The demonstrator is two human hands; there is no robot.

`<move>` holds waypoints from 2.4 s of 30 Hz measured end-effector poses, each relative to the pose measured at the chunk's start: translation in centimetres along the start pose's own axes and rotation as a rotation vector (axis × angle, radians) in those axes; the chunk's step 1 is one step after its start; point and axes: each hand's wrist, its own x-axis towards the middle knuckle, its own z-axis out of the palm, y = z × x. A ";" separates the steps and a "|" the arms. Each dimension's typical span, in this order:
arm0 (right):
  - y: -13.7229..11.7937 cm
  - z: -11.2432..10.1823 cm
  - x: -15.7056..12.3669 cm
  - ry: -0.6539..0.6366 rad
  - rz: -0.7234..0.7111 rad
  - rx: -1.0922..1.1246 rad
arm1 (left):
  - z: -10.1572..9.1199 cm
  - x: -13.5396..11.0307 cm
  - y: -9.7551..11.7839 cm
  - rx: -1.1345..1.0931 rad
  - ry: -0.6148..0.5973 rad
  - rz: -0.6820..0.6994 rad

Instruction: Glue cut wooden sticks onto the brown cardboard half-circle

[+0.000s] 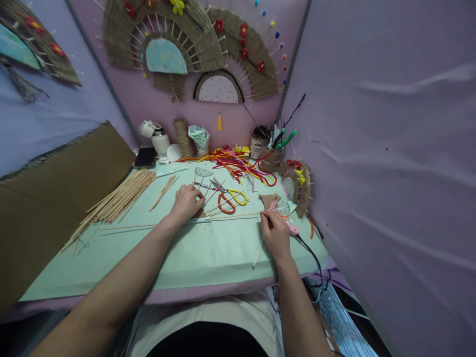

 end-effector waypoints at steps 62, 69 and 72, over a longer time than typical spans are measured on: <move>0.2 0.0 -0.1 0.003 -0.025 -0.014 | 0.1 0.6 -0.6 0.059 0.029 -0.096; 0.2 0.0 -0.1 0.006 -0.033 -0.011 | 0.8 0.9 -0.7 0.092 -0.032 -0.080; 0.1 0.0 -0.1 0.008 -0.038 -0.017 | 1.0 1.0 -0.6 0.105 -0.043 -0.073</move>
